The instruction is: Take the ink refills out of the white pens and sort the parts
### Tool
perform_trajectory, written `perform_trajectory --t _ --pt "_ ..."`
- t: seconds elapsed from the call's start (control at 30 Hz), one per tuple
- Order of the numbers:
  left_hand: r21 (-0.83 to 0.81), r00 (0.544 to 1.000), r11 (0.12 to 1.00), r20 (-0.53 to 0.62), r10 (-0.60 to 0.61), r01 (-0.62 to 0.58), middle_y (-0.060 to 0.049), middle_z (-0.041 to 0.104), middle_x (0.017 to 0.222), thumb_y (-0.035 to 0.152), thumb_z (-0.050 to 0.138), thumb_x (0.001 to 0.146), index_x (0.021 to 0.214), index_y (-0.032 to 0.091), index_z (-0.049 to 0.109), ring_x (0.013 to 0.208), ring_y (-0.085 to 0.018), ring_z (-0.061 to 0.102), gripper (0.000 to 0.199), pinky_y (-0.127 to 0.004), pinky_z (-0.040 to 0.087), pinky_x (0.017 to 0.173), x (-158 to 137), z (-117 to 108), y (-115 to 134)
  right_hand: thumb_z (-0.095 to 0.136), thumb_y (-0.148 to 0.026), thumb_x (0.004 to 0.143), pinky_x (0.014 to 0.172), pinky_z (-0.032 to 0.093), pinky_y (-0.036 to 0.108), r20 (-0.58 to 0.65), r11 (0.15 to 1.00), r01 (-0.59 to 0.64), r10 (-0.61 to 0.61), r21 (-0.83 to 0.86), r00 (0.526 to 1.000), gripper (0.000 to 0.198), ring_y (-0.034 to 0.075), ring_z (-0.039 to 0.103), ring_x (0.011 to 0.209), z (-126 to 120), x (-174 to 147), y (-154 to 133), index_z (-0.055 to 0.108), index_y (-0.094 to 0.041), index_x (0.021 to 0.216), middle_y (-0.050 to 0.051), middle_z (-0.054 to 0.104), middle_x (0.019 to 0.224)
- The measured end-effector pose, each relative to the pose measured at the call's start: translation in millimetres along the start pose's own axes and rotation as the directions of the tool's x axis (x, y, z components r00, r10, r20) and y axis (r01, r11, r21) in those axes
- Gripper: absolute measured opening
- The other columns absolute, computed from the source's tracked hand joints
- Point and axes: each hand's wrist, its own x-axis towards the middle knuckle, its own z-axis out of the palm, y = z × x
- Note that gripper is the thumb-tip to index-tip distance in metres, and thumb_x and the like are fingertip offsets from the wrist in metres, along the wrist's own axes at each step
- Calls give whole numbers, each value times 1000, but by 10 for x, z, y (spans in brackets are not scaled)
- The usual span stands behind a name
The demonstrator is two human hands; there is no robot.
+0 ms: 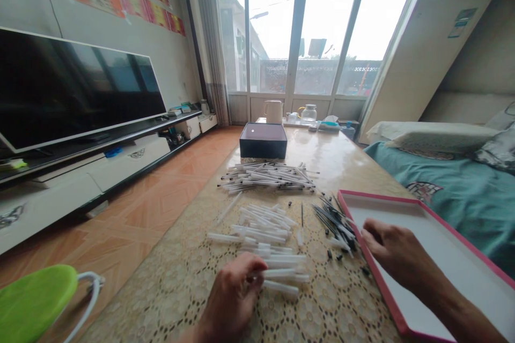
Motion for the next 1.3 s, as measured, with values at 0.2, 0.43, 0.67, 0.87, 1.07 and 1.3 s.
perform_trajectory --t 0.2,0.43,0.67,0.87,1.07,1.3 --pt "227 927 904 -16 375 -362 -8 68 71 15 51 79 80 26 70 72 -23 59 22 -33 44 72 -40 134 -137 43 -22 84 47 33 27 -110 947 -153 126 -282 986 19 24 65 57 226 254 -136 54 -19 69 10 66 59" --pt "308 923 886 -52 380 -347 -7 69 76 8 49 77 83 25 69 78 -24 56 27 -34 41 77 -60 202 -117 43 -26 87 49 33 27 -147 971 -127 98 -203 984 19 24 66 60 222 466 -398 57 -18 77 9 68 64" --pt "113 933 992 -347 94 -58 -4 69 78 14 65 70 79 24 70 78 -21 61 15 -25 45 73 31 -29 -93 47 -18 87 70 39 25 -84 991 41 -52 -128 995 17 18 61 86 590 1085 -623 58 -15 99 9 65 97" --pt "111 940 987 -334 -70 113 -4 68 87 30 55 80 86 23 66 84 -22 60 15 -30 45 75 59 -173 -284 53 -25 87 82 43 36 -42 983 44 -52 -177 998 20 20 56 97 836 1532 -614 57 -15 104 6 60 104" --pt "129 945 991 -325 14 29 -3 68 85 25 54 80 86 22 65 81 -20 61 13 -29 46 73 55 -121 -267 54 -31 88 81 46 40 -10 971 44 -48 -235 999 23 19 57 93 882 1513 -631 57 -14 103 6 59 106" --pt "236 955 969 -266 134 -71 -3 67 84 20 54 81 87 22 63 79 -19 61 12 -28 48 70 66 -107 -296 45 -15 87 69 39 29 -35 983 69 -76 -173 996 13 22 59 87 634 1119 -648 57 -13 91 13 62 94"
